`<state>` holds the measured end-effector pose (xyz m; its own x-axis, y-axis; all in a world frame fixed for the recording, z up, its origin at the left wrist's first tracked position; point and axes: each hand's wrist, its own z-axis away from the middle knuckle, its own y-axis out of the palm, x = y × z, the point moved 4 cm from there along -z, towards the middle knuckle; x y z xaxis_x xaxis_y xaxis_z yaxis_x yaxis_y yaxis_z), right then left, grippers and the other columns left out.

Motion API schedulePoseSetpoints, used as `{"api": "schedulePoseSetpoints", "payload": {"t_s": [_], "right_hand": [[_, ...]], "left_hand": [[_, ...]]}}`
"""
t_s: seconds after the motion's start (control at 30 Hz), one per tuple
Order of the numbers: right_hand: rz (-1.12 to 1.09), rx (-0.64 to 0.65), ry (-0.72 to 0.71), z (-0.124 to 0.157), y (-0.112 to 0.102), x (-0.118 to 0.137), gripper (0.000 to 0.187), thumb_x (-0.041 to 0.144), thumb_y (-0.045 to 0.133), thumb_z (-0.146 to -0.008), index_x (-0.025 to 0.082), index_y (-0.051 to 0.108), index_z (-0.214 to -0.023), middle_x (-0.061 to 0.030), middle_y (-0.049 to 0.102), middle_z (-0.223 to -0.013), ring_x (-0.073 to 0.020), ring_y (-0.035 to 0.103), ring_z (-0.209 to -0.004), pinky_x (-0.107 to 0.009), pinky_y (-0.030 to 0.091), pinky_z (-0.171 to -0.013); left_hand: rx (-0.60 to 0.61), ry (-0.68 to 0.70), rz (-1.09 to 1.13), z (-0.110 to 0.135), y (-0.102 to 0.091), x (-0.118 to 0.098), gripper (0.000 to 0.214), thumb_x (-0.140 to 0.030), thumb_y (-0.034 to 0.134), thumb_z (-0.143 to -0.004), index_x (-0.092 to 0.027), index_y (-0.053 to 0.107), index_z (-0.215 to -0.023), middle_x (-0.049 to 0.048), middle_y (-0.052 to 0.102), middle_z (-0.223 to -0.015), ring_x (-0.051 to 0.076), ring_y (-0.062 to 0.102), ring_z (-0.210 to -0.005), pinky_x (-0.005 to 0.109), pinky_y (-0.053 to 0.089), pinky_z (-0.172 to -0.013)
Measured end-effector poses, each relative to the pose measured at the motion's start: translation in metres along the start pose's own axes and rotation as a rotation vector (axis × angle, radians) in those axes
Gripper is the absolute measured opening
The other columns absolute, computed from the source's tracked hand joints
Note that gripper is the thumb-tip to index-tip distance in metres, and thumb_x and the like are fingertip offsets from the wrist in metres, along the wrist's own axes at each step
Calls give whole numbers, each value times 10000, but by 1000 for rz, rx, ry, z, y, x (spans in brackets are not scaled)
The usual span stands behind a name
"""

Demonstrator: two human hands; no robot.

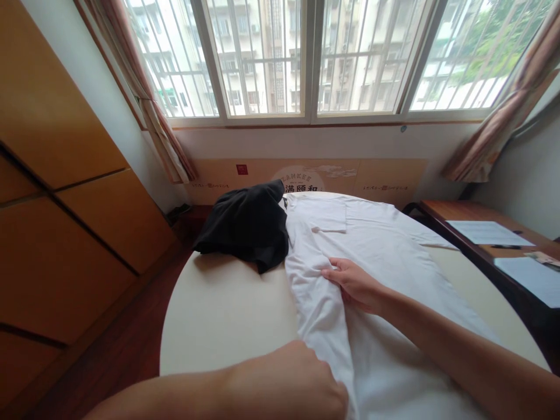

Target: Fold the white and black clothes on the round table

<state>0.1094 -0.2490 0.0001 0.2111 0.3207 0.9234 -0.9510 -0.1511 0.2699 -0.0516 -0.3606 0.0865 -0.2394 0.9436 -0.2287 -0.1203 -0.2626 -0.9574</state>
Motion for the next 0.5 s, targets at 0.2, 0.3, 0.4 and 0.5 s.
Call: {"api": "schedulePoseSetpoints", "payload": {"t_s": [0.2, 0.3, 0.4, 0.5], "right_hand": [[236, 216, 62, 24, -5, 15, 553, 703, 668, -882, 162, 690, -770, -74, 707, -762, -206, 656, -696, -322, 539, -661], [632, 396, -73, 61, 4, 34, 635, 733, 478, -1003, 173, 772, -943, -116, 760, -1033, -273, 694, -996, -423, 533, -991], [981, 605, -253, 105, 25, 35, 518, 602, 546, -1026, 202, 749, -1285, -131, 725, -1307, -311, 626, -1276, -453, 429, -1165], [1095, 676, -430, 144, 46, 16, 447, 492, 577, -1019, 284, 710, -1392, -75, 729, -1339, -269, 629, -1317, -372, 483, -1126]], "left_hand": [[-274, 38, 708, 7, -43, 34, 395, -125, 582, -727, -226, 233, -574, -74, 229, -496, 78, 252, -437, 251, 223, -422], [-414, 128, 864, 21, -53, 40, 391, -153, 539, -757, -241, 194, -597, -69, 167, -532, 82, 192, -461, 274, 192, -429], [-476, 152, 847, 28, -53, 38, 407, -173, 527, -754, -251, 151, -619, -66, 120, -550, 96, 147, -478, 297, 176, -434], [-487, 119, 785, 24, -47, 34, 413, -169, 527, -733, -257, 141, -613, -68, 126, -519, 102, 139, -466, 300, 178, -417]]}}
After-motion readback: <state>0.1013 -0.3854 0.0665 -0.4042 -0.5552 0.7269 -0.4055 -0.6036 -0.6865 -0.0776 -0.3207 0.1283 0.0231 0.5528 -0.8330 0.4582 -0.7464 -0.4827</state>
